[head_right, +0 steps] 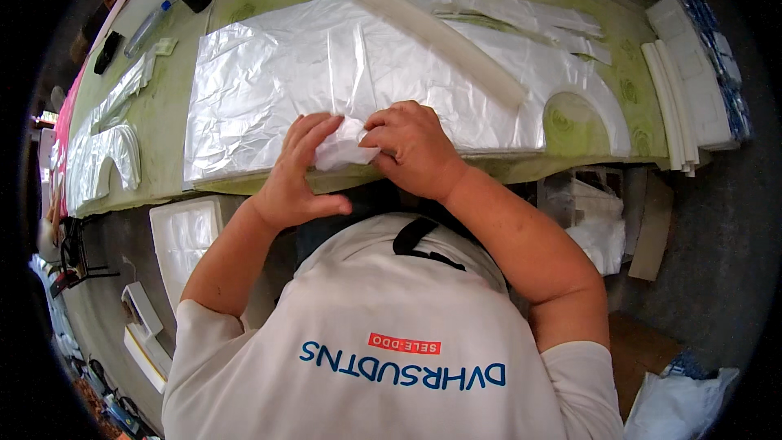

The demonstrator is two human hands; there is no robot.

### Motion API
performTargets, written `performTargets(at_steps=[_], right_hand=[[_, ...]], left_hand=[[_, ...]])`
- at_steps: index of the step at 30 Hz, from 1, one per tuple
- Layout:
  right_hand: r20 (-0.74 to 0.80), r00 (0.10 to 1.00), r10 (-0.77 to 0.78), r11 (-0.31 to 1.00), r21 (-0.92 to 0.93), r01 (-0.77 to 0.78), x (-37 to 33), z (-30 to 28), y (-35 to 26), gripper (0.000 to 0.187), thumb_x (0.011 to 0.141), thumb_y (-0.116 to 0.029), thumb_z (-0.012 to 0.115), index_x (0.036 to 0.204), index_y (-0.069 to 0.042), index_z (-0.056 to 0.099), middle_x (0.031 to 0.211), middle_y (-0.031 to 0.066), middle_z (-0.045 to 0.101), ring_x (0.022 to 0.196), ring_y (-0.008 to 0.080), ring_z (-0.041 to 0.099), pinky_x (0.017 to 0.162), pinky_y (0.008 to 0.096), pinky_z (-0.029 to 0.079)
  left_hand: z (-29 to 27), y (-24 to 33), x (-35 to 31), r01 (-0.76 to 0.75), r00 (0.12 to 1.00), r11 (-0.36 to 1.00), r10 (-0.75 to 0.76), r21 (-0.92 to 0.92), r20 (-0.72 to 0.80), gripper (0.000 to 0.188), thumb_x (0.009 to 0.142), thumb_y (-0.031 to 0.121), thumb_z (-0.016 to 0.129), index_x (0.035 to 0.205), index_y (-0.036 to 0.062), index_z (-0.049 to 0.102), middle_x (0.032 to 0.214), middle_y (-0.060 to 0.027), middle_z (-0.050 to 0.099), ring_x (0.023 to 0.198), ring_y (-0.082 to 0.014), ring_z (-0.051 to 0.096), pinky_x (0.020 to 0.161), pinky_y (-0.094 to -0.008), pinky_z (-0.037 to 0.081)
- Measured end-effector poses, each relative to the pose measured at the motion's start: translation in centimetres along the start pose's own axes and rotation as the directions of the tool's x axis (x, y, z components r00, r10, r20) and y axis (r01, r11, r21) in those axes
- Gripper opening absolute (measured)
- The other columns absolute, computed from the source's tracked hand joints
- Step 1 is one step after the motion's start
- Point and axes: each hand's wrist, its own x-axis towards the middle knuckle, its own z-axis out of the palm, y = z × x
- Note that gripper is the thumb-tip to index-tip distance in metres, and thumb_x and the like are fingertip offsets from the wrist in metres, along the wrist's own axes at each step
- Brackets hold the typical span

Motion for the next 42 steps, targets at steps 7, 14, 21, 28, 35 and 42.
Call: performTargets(at_steps=[7,14,21,28,35,42], right_hand=[[0.182,0.861,0.475,0.846,0.176,-0.503,2.6,-0.4,-0.4,0.022,0.089,-0.026,0.068,0.098,-0.007,0.073,0.085,0.0145,0.072,0.085,0.0345,0.067,0.079,0.0423,0.052],[0.382,0.650,0.656,0.714,-0.038,-0.699,7.2,-1.0,0.6,0.031,0.092,-0.028,0.068,0.104,0.001,0.072,0.088,0.0155,0.073,0.073,0.0246,0.066,0.071,0.0377,0.053],[0.326,0.658,0.679,0.696,0.002,-0.718,6.7,0.3,2.1,0.036,0.088,-0.032,0.064,0.109,-0.004,0.071,0.099,0.0174,0.073,0.090,0.0331,0.070,0.082,0.0424,0.055],[0.162,0.685,0.710,0.662,0.177,-0.728,5.0,-0.2,-0.4,0.042,0.086,-0.016,0.071,0.124,-0.002,0.060,0.096,0.0107,0.068,0.088,0.0226,0.066,0.083,0.0354,0.054],[0.196,0.773,0.604,0.705,0.320,-0.633,2.3,-0.1,0.0,0.032,0.086,-0.015,0.067,0.116,-0.003,0.063,0.095,0.0118,0.069,0.087,0.0259,0.067,0.083,0.0367,0.053],[0.197,0.905,0.376,0.858,0.295,-0.421,-2.0,-3.6,-3.5,0.029,0.082,-0.003,0.064,0.111,-0.005,0.065,0.104,0.0097,0.068,0.097,0.0285,0.063,0.089,0.0394,0.051]], left_hand=[[1.0,-0.4,1.1,0.266,0.961,0.923,-0.233,0.279,-0.147,0.067,0.082,0.022,0.079,0.140,0.0029,0.050,0.099,-0.0066,0.072,0.103,-0.0254,0.064,0.103,-0.0460,0.042],[0.0,0.7,3.4,0.532,0.845,0.839,-0.517,0.114,-0.138,0.080,0.083,0.020,0.078,0.151,0.0030,0.038,0.114,-0.0138,0.067,0.107,-0.0296,0.064,0.102,-0.0461,0.043],[0.9,-0.9,4.7,0.024,0.980,0.875,-0.117,0.483,0.163,0.099,0.084,0.054,0.074,0.157,0.0059,0.028,0.162,-0.0196,0.028,0.152,-0.0392,0.021,0.123,-0.0586,0.015],[0.2,-3.9,6.8,0.012,0.952,0.768,-0.204,0.640,0.227,0.104,0.086,0.073,0.058,0.156,0.0013,0.031,0.164,-0.0219,0.025,0.154,-0.0389,0.018,0.123,-0.0574,0.014],[-0.2,-1.8,5.9,-0.027,0.930,0.793,-0.203,0.609,0.306,0.100,0.083,0.060,0.070,0.156,0.0040,0.031,0.164,-0.0194,0.026,0.153,-0.0384,0.020,0.123,-0.0587,0.013],[1.1,0.9,1.4,0.007,0.969,0.896,-0.116,0.444,0.218,0.065,0.079,0.000,0.062,0.143,0.0115,0.054,0.150,-0.0107,0.046,0.144,-0.0311,0.041,0.121,-0.0558,0.025]])
